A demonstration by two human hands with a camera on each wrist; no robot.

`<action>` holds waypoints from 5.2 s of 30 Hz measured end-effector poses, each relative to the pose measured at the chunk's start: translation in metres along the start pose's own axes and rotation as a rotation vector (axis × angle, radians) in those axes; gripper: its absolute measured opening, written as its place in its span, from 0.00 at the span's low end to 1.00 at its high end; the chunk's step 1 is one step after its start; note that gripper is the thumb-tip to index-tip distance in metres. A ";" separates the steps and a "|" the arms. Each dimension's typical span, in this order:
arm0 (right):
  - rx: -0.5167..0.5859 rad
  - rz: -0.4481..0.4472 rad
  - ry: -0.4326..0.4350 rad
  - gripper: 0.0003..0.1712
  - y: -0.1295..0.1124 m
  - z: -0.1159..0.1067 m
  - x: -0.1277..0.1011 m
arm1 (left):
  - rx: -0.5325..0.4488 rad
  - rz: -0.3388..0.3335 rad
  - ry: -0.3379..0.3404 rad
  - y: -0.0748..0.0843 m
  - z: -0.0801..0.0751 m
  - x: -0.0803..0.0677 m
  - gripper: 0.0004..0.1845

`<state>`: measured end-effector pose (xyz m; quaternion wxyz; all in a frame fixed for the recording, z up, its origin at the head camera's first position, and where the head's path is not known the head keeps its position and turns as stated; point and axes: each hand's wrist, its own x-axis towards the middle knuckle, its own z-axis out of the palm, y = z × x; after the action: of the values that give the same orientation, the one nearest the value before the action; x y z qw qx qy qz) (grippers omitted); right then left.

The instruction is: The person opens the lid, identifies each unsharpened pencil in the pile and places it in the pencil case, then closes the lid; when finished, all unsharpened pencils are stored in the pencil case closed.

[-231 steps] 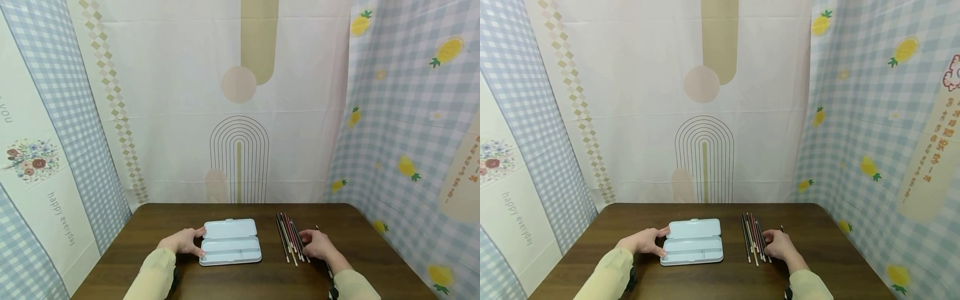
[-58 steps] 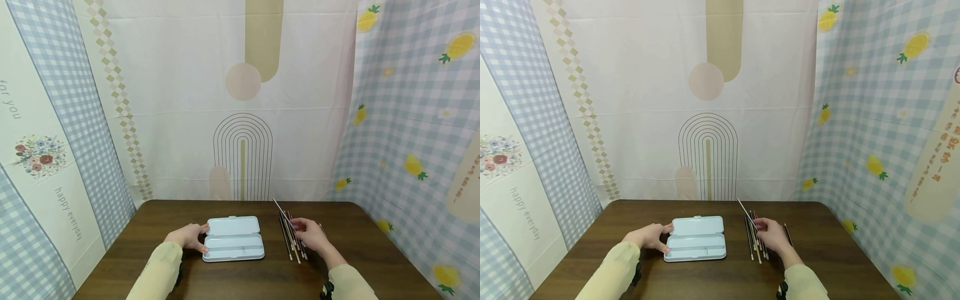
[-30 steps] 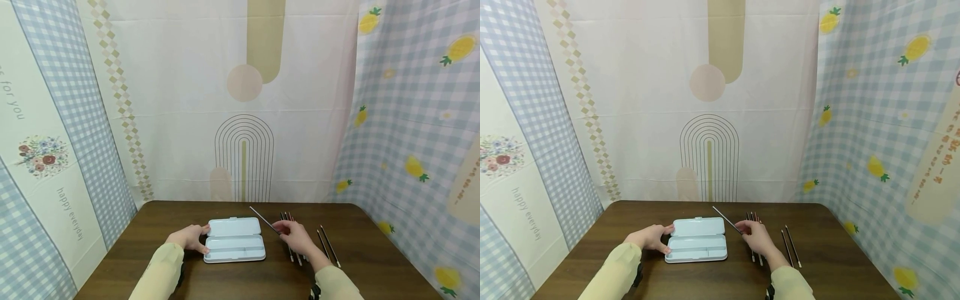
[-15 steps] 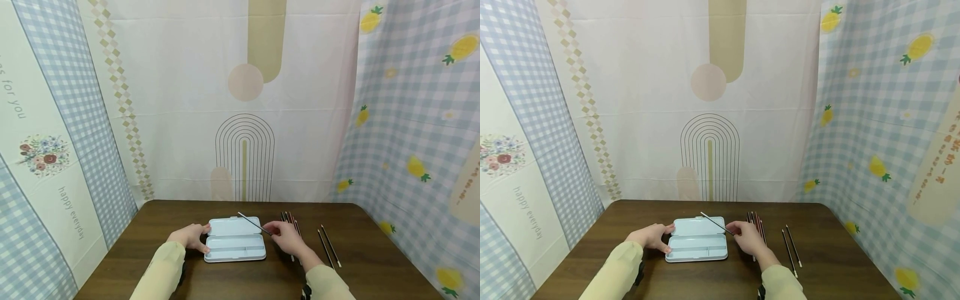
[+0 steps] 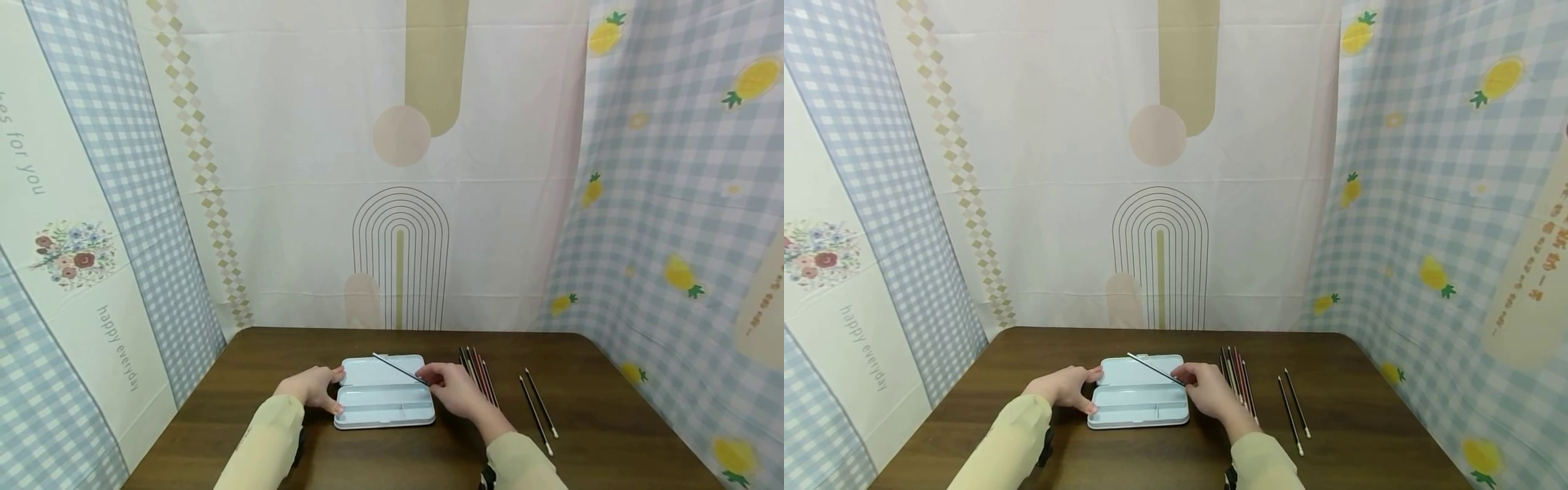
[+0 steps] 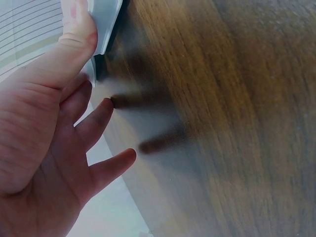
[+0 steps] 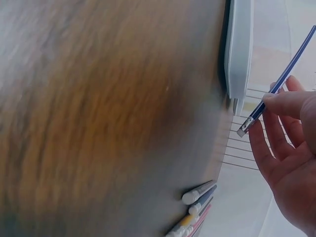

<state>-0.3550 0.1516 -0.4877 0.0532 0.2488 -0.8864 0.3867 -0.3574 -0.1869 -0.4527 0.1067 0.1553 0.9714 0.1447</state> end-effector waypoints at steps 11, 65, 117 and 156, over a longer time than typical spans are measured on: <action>0.034 -0.011 -0.011 0.21 -0.010 0.012 0.007 | -0.006 -0.001 -0.006 -0.001 0.001 0.001 0.46; -0.281 -0.012 -0.170 0.23 -0.040 0.038 0.023 | -0.014 0.028 0.016 -0.004 0.004 0.001 0.47; -0.221 -0.014 -0.077 0.18 -0.025 0.016 0.010 | 0.015 0.001 0.029 0.005 0.002 -0.002 0.44; 0.245 0.385 0.227 0.18 0.046 -0.066 -0.053 | -0.018 -0.015 0.031 0.006 0.001 -0.002 0.45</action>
<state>-0.3370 0.2461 -0.4876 0.0472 0.0352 -0.8524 0.5195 -0.3539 -0.1822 -0.4513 0.0943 0.1449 0.9726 0.1551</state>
